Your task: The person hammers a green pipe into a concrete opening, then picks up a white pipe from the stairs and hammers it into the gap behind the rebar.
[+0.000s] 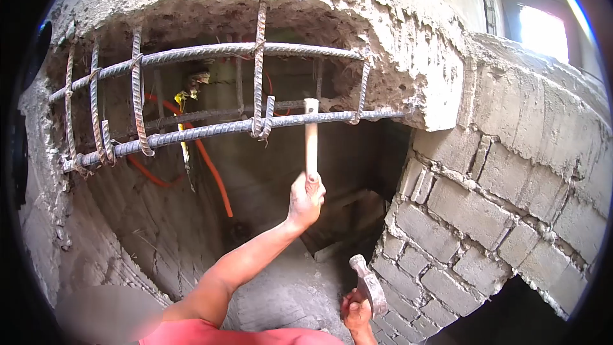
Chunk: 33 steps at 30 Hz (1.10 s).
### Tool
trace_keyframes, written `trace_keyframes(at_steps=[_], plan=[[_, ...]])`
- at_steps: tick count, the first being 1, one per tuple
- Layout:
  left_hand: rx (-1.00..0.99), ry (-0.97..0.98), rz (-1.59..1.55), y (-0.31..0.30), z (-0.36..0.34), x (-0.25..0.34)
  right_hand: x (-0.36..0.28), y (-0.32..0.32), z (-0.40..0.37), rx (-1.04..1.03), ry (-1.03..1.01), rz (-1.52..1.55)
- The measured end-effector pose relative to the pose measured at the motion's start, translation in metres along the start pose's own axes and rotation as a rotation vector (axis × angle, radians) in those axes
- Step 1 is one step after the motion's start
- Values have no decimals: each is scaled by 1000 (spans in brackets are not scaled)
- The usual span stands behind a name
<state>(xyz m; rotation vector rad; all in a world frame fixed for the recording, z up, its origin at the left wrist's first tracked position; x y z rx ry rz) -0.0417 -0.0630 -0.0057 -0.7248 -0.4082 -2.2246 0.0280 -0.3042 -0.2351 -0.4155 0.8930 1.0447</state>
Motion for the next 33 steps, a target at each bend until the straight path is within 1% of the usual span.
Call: trace_keyframes(at_steps=[1, 2, 4, 6, 8, 9, 10, 12, 13, 16, 18, 19, 20, 21, 22, 23, 24, 25, 26, 27, 28, 30, 32, 33], plan=[[110, 139, 251, -5, 6, 19, -5, -2, 0, 30, 1, 14], [236, 230, 326, -18, 17, 11, -9, -4, 1, 34, 7, 7], [401, 77, 337, -44, 26, -16, -19, -11, 2, 66, -76, 47], [396, 90, 336, -46, 22, -25, -14, -24, -2, 88, -88, 65], [222, 37, -212, -25, 18, -23, 5, -36, -9, 77, 0, -55], [112, -44, -413, -15, 17, -19, 6, -38, -11, 98, 2, -83], [110, -35, -419, -16, 19, -11, 4, -39, -10, 97, -7, -89], [-294, 25, -767, 4, 15, 11, 9, -39, -18, 103, 61, -113], [-352, -110, -875, 14, 9, 7, 12, -38, -20, 112, 72, -62], [-299, -385, -1044, 37, -32, -33, 17, -41, -23, 89, 99, -67], [-165, -375, -638, 36, -71, -75, 22, -45, -26, 99, 123, -105], [-163, -181, -266, 34, -89, -71, 22, -46, -26, 86, 155, -152], [-152, 11, 102, 38, -97, -50, 23, -49, -27, 72, 191, -203], [-158, 13, 119, 44, -102, -45, 26, -53, -24, 59, 184, -240], [-166, 17, 138, 54, -100, -18, 21, -56, -12, 61, 180, -242], [-150, 128, 201, 59, -83, 8, 4, -57, 6, 63, 104, -242], [-118, 203, 236, 64, -60, 36, -15, -60, 26, 64, 31, -244], [-130, 270, 230, 69, -35, 53, -36, -62, 51, 29, -27, -303], [-124, 260, 151, 74, -9, 68, -60, -64, 78, -9, -84, -361], [-66, 252, 205, 78, 13, 82, -80, -70, 102, -41, -138, -328], [-55, 296, 200, 82, 32, 95, -99, -72, 125, -74, -195, -294], [3, 261, 106, 81, 58, 103, -141, -68, 166, -70, -359, -58], [63, 324, 177, 71, 75, 96, -181, -63, 194, -103, -535, -12], [76, 256, 67, 69, 80, 87, -197, -60, 204, -120, -582, 21]])
Point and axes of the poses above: each hand's wrist, its own z-axis towards the middle knuckle, its own y-axis out of the palm, x = y × z, the point moved 7 cm from there along z, towards the middle knuckle, and after that the axes turned 9 degrees about -x, right-handed, at the moved point
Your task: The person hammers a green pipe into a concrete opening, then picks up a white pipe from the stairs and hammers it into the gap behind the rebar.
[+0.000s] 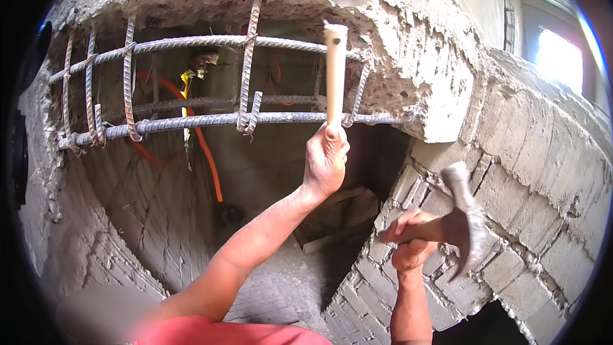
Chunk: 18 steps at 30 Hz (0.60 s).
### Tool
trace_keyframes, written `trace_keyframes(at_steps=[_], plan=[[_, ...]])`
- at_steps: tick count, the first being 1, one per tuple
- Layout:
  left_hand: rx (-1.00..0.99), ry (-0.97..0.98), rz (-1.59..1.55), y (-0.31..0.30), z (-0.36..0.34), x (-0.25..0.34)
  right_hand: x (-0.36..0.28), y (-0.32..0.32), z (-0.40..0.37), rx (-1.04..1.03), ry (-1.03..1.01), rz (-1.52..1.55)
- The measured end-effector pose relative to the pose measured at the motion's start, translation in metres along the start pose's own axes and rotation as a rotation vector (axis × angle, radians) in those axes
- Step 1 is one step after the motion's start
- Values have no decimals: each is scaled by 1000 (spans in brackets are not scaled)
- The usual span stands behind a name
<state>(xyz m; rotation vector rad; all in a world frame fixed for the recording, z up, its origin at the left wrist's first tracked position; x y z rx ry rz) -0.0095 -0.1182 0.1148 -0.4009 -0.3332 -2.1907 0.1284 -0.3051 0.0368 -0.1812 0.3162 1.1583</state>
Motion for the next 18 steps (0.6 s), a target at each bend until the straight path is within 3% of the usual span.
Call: trace_keyframes(at_steps=[1, 5, 7, 10, 13, 14, 15, 18], plan=[[-9, -38, -178, 1, 1, -12, -5, 3, 16, -13, -59, 24], [58, 12, -73, 10, 5, -24, -10, 12, 62, -79, -180, -5], [82, -53, -208, 21, 6, -29, -21, 22, 84, -97, -247, -113], [229, 50, -105, 27, 11, -19, -34, 37, 113, -186, -294, -153], [297, -59, -307, 37, 8, -20, -40, 46, 134, -268, -263, -287], [255, -95, -382, 45, 11, -21, -42, 46, 140, -251, -291, -402], [174, -143, -546, 59, 9, -23, -38, 43, 144, -280, -170, -450], [203, -94, -263, 62, 6, -8, -43, 50, 152, -280, -163, -580]])
Point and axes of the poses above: each hand's wrist, its own z-axis towards the middle knuckle, its own y-axis out of the palm, x = y × z, the point moved 7 cm from there along z, towards the middle knuckle, and after that the axes turned 9 degrees about -x, right-handed, at the moved point
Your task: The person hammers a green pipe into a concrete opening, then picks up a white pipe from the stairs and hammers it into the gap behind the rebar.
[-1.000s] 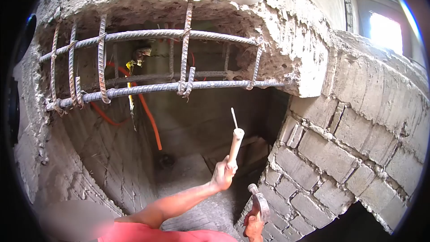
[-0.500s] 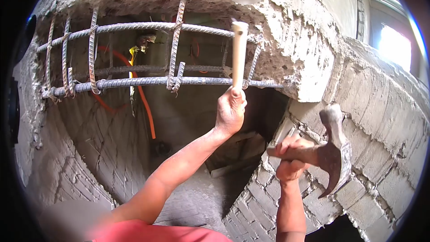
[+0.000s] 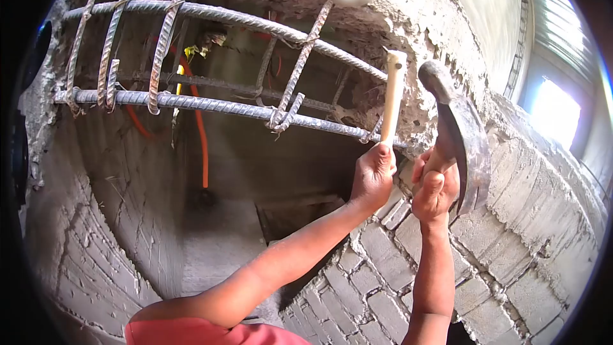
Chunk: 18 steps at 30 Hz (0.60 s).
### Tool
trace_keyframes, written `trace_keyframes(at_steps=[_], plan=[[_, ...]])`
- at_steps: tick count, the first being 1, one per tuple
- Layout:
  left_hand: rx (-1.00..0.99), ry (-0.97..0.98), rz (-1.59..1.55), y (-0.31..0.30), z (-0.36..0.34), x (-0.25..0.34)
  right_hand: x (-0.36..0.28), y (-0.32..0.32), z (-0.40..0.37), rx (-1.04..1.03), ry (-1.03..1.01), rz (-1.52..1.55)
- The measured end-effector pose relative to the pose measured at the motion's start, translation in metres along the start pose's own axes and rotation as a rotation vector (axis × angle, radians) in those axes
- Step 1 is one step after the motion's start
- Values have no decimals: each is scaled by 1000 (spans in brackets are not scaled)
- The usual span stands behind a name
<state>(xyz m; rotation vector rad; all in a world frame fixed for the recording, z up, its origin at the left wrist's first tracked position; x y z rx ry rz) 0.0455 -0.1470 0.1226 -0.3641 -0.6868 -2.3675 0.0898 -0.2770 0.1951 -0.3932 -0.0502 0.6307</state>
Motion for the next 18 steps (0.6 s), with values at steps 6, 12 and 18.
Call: trace_keyframes(at_steps=[6, 12, 18], plan=[[75, 40, -110, 12, 14, -33, -27, -1, -10, 21, -161, 15], [41, 10, -343, 34, 21, -58, -28, -15, -11, -20, -130, 80], [108, 40, -339, 36, 14, -48, -23, -20, -8, -62, 30, 31]])
Point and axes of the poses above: each hand's wrist, its own z-axis towards the middle knuckle, its own y-axis out of the palm, x = y × z, the point moved 7 cm from there along z, towards the middle knuckle, and after that the axes turned 9 degrees about -x, right-handed, at the moved point
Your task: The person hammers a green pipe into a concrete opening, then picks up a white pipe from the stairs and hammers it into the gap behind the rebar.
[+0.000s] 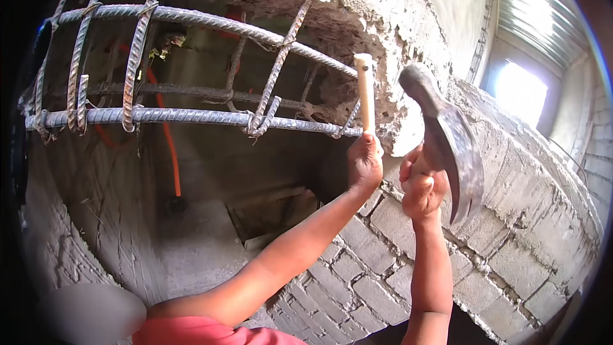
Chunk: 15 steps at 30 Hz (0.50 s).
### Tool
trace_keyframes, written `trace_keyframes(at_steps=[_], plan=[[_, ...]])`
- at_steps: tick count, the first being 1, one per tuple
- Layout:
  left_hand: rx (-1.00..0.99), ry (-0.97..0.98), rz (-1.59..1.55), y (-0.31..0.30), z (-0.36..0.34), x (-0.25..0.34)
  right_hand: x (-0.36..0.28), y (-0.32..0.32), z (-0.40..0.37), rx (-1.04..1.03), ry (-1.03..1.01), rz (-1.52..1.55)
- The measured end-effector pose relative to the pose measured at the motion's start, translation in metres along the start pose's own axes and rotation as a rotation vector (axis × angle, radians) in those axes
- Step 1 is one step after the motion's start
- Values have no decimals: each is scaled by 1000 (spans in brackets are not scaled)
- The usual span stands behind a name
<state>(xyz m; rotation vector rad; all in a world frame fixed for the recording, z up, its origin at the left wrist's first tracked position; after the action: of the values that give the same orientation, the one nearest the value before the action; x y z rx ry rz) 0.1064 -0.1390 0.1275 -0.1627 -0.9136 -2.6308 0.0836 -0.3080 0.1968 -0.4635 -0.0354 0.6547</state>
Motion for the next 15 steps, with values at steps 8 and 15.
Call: trace_keyframes(at_steps=[8, 15], plan=[[-1, -9, -39, -12, 11, 18, -23, 20, 12, 23, -177, -59], [-71, -78, -87, -13, 9, 10, -19, 24, 9, -40, -198, 49]])
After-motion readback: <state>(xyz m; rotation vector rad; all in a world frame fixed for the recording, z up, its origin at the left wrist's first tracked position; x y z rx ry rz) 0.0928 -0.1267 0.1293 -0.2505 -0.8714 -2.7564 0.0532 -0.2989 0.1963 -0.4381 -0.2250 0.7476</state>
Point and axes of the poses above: each hand's wrist, its own z-axis towards the middle knuckle, its own y-axis out of the palm, x = y × z, the point moved 7 cm from there along z, towards the middle knuckle, and after that the axes turned 9 degrees about -x, right-handed, at the moved point
